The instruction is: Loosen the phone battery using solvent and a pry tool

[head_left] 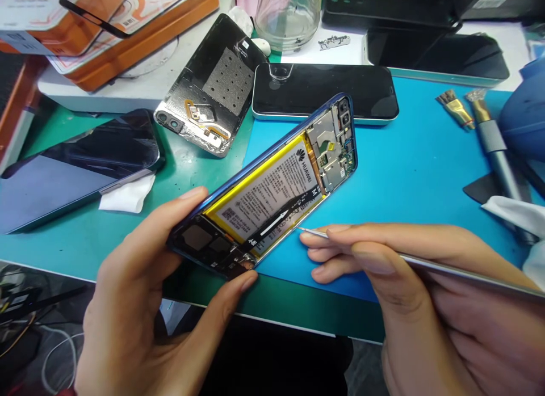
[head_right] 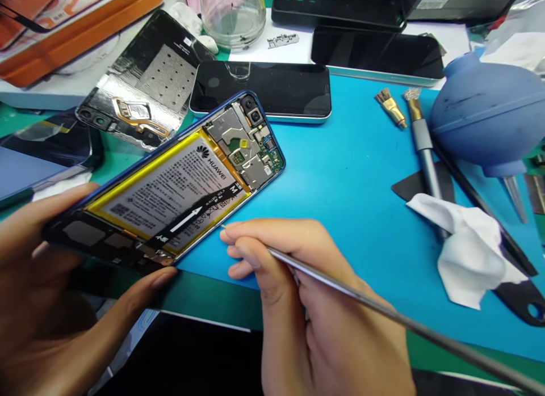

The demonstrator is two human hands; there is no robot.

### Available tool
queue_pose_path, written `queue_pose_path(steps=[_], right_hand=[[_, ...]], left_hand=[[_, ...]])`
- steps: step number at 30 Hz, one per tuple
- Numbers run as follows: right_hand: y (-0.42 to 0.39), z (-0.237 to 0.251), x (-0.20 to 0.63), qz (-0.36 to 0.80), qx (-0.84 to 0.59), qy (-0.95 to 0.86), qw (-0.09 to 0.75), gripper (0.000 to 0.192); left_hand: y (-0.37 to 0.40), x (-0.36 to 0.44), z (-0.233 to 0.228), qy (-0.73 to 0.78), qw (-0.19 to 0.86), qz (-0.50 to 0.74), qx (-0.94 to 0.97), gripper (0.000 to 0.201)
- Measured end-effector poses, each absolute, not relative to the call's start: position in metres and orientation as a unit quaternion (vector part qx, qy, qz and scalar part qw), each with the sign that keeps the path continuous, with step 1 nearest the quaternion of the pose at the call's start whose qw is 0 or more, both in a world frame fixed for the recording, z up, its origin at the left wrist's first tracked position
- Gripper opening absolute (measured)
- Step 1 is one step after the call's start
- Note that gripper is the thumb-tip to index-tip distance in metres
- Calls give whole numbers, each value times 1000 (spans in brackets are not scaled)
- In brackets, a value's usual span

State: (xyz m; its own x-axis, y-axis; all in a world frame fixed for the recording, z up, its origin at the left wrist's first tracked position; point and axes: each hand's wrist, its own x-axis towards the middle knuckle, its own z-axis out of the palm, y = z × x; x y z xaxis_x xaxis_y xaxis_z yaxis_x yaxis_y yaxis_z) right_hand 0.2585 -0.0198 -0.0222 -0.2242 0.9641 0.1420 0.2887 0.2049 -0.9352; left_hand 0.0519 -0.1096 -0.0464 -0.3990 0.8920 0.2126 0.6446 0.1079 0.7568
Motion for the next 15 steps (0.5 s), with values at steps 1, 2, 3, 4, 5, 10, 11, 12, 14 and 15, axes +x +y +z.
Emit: queue_pose_path(steps=[1,2,3,4,5,10,11,12,14,15], right_hand=[[-22,-23,260,417,-474,-661,406,47],[-25,-25,263,416,-475,-660,407,46],[-29,-26,266,414,-478,-659,407,45],[-33,-28,270,408,-485,-658,407,41],[-37,-30,273,395,-497,-657,407,35],[-36,-30,273,375,-521,-653,401,30],[-32,-29,269,390,-508,-655,401,34],[-27,-27,265,402,-497,-656,401,39],[-18,-23,257,412,-484,-661,399,45],[-15,-22,254,413,-482,-663,398,45]], left_hand=[[-109,50,-47,731,154,408,525,86],[-109,50,-47,729,152,410,526,86],[-110,49,-48,723,147,413,533,87],[-110,50,-48,715,141,417,543,88],[-111,50,-49,708,132,421,551,89],[-115,60,-48,725,121,409,541,94],[-116,63,-48,727,120,411,537,94],[-116,66,-47,728,119,416,533,94],[-115,70,-45,729,118,428,521,92],[-114,71,-44,729,119,432,517,92]])
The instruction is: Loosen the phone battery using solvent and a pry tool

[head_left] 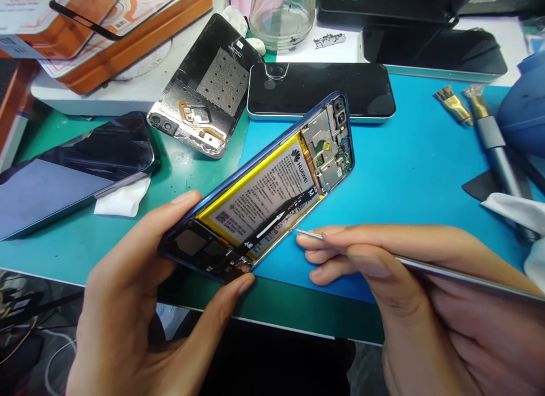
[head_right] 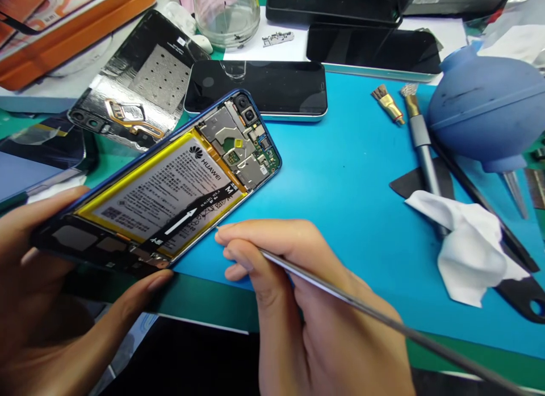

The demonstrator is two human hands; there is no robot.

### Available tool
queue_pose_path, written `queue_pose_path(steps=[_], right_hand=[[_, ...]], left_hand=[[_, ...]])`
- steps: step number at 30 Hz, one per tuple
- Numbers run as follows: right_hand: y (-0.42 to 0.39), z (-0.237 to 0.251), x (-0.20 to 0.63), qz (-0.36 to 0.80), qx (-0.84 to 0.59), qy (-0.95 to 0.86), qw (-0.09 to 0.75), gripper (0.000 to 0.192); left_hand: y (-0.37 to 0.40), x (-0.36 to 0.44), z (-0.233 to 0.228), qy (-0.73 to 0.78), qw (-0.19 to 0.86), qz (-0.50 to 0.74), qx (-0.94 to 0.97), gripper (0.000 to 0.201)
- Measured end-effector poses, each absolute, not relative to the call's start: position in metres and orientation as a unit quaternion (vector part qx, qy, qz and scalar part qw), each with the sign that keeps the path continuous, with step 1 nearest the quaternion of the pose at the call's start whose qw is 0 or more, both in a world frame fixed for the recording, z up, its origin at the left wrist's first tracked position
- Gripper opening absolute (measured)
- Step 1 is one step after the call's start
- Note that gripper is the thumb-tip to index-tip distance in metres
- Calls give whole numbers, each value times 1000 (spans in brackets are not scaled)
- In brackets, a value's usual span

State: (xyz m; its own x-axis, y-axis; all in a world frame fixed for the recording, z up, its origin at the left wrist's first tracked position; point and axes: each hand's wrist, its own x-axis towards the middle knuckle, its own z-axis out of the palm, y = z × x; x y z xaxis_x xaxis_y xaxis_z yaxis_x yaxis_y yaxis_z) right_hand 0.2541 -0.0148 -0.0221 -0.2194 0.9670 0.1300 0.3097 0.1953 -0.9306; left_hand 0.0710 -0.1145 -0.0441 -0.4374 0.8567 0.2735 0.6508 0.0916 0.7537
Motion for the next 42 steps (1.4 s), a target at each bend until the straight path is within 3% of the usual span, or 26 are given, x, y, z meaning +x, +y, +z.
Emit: queue_pose_path(steps=[5,9,16,20,26,32,39,42], right_hand=[[-19,-24,259,409,-481,-672,387,41],[-37,-31,269,361,-520,-657,410,20],[-45,-43,274,329,-517,-670,419,29],[-33,-31,266,378,-504,-648,428,19],[-15,-17,250,394,-496,-628,452,38],[-34,-28,257,382,-545,-595,451,20],[-34,-25,261,363,-536,-613,452,42],[-32,-19,264,373,-519,-614,462,39]], left_hand=[[-115,62,-41,737,135,404,524,97],[-114,60,-42,732,135,401,533,102],[-114,70,-38,750,130,391,517,93],[-114,68,-37,761,124,367,520,91],[-112,71,-37,773,112,387,490,91],[-102,77,-34,756,127,393,507,85],[-104,75,-39,751,119,410,504,90],[-108,68,-44,725,116,442,515,95]])
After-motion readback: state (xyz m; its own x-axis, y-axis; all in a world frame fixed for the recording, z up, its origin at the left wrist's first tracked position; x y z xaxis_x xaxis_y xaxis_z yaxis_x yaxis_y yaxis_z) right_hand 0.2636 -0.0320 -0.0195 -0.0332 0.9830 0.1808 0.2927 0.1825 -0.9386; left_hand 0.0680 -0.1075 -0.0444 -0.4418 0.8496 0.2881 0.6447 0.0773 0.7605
